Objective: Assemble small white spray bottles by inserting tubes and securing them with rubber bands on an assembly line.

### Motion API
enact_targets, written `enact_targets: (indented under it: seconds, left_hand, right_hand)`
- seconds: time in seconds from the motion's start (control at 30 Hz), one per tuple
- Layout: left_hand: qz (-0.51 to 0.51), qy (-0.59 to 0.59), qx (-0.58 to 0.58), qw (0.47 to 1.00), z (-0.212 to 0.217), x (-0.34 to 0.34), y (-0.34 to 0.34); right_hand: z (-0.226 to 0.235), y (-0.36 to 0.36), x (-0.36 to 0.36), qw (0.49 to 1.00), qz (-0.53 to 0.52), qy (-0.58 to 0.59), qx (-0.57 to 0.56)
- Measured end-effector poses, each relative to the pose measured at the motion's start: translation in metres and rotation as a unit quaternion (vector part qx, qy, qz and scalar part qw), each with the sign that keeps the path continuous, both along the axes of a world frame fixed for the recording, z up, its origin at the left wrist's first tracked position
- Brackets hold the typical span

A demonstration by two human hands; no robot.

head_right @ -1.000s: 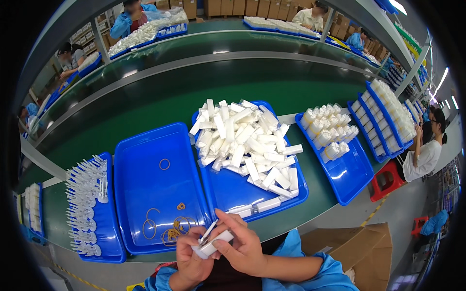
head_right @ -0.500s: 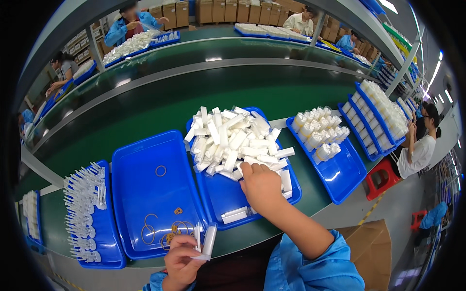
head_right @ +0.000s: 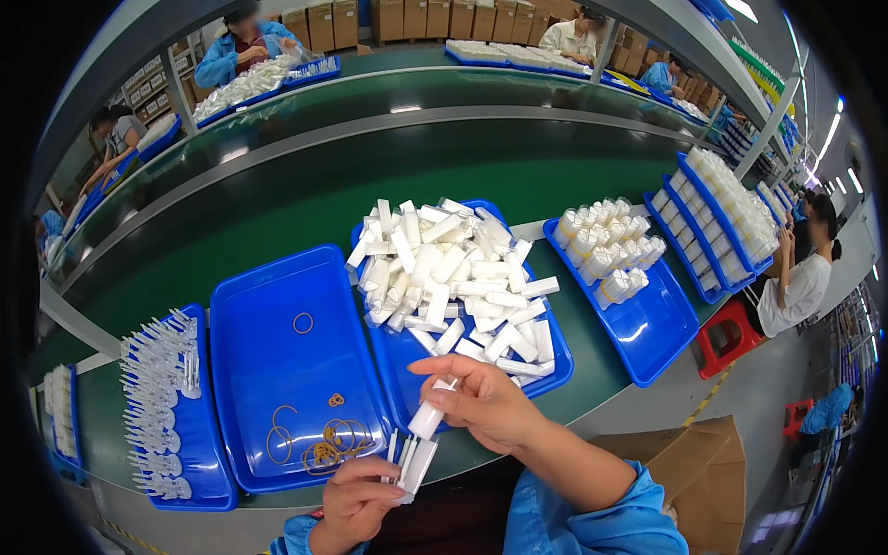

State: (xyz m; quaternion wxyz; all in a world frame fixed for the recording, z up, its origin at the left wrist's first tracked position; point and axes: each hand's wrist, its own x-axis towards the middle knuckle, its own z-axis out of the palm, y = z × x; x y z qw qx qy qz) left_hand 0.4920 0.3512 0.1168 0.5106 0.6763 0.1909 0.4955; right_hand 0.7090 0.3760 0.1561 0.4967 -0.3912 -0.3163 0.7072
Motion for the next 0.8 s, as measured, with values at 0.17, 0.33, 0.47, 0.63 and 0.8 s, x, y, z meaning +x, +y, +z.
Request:
enact_targets:
  seconds: [0.17, 0.33, 0.47, 0.63, 0.8]
  left_hand:
    - [0.009, 0.018, 0.018, 1.0, 0.001, 0.0, 0.002]
    - [0.002, 0.034, 0.0, 0.999, 0.001, 0.0, 0.002]
    - [0.004, 0.062, 0.004, 0.998, -0.002, -0.001, 0.006]
    - [-0.051, 0.034, -0.007, 0.998, -0.01, -0.002, 0.007]
    - [-0.053, 0.034, 0.035, 0.997, -0.007, 0.0, 0.005]
  right_hand:
    - [-0.005, 0.002, 0.0, 0.995, 0.021, 0.076, -0.055]
    - [-0.005, 0.0, -0.001, 0.99, 0.022, 0.103, -0.09]
    - [0.013, -0.004, -0.001, 0.98, 0.013, -0.194, 0.028]
    - [0.014, -0.011, 0.009, 0.952, 0.043, -0.284, 0.107]
    - [0.014, -0.02, 0.003, 0.951, 0.008, -0.285, 0.121]
